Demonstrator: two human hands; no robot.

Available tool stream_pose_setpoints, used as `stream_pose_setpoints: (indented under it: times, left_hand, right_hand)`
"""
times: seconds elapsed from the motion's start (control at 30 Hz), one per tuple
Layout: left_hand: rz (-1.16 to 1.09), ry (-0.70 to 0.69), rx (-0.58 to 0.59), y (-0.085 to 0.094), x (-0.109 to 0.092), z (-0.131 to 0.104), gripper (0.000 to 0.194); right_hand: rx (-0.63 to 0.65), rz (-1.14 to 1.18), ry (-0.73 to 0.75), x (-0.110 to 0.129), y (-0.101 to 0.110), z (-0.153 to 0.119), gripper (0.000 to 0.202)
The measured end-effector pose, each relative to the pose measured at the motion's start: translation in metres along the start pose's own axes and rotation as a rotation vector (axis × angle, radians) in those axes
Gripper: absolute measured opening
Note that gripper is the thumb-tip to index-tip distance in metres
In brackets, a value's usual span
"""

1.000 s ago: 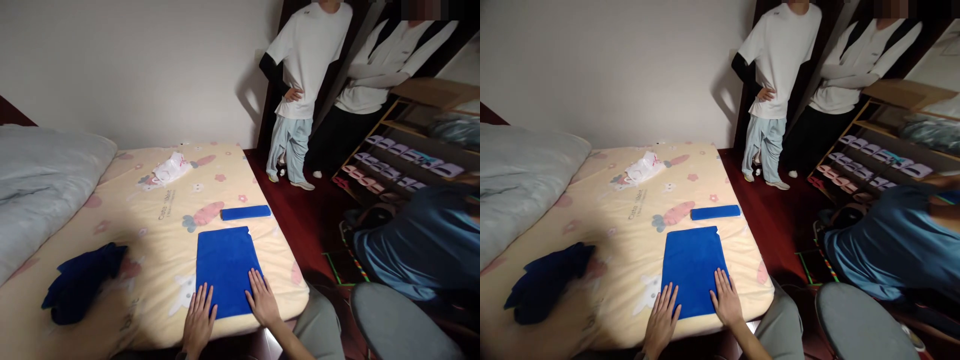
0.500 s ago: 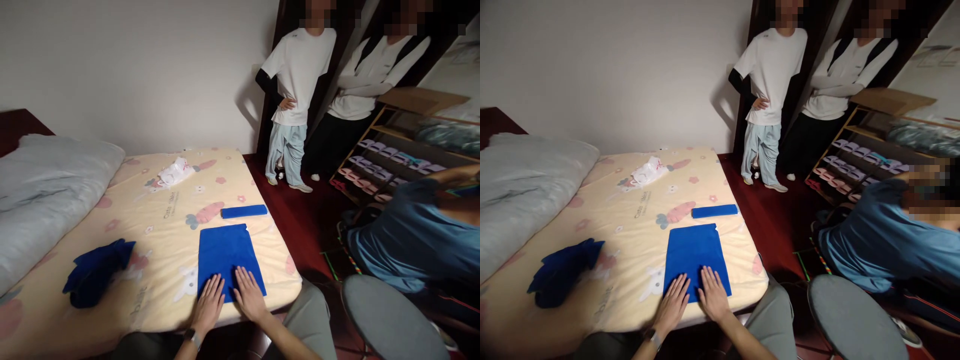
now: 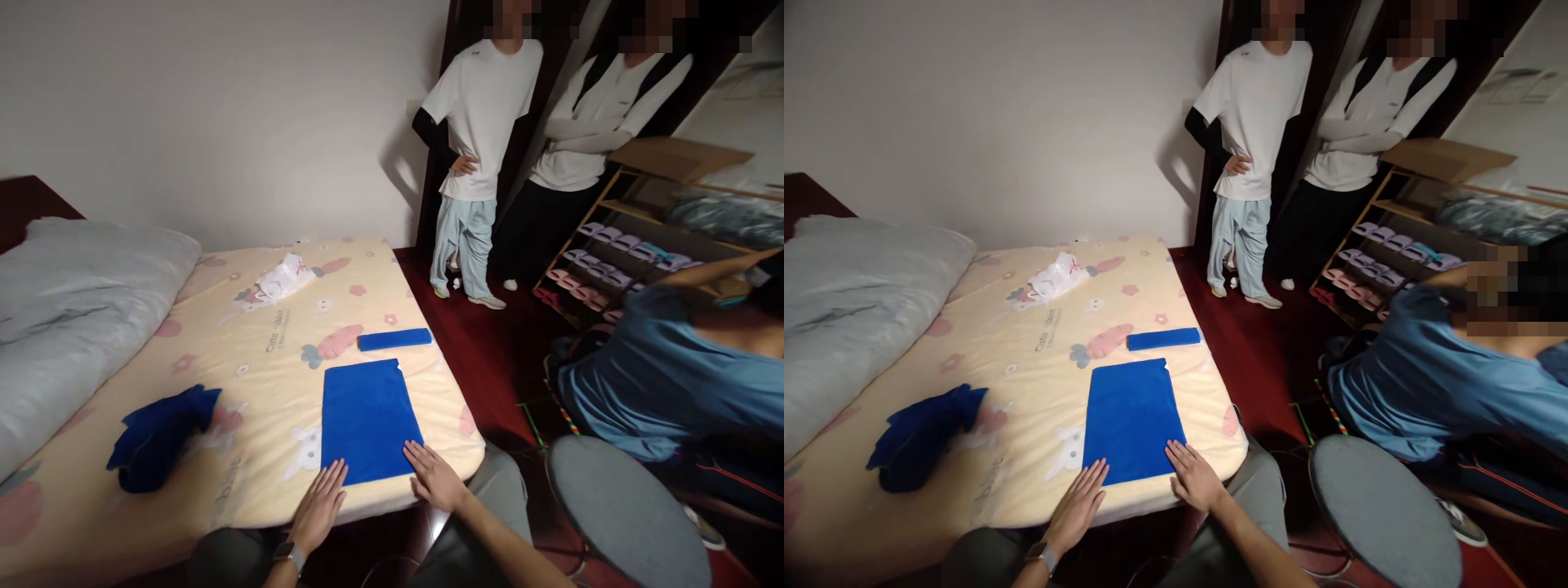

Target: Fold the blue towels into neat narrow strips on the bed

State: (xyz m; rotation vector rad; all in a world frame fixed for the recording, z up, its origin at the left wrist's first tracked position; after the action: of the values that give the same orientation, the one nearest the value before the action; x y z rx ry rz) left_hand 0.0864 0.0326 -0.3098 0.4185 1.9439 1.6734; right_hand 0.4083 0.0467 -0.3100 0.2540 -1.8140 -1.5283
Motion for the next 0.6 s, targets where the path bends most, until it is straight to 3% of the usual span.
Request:
stream_pose_setpoints:
  times: [0.2, 0.43, 0.6]
  left_hand:
    - [-0.042, 0.011, -0.172, 0.006, 0.022, -0.007, 0.058]
    - [-0.079, 0.005, -0.126, 0.013, 0.030, 0.003, 0.072]
    - [-0.167, 0.068, -0.185, 0.013, 0.035, -0.002, 0.053]
  right_hand:
    - [-0.116, 0.037, -0.071, -0.021, -0.001, -0.011, 0.057]
    - [-0.131, 0.191, -0.125, -0.030, 0.006, -0.003, 0.042]
    - [-0.185, 0.329, -0.151, -0.032, 0.013, -0.003, 0.035]
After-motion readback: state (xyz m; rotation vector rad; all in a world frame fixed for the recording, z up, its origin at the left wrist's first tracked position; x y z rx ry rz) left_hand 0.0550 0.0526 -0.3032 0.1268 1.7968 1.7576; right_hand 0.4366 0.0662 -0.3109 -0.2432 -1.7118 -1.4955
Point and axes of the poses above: each hand's wrist, its own z-axis towards the middle knuckle, its own y-axis out of the back of the hand, x = y × z, the point moved 5 cm from there along z, towards the middle knuckle, and after that the axes turned 9 degrees about x, right-handed, at the moved point
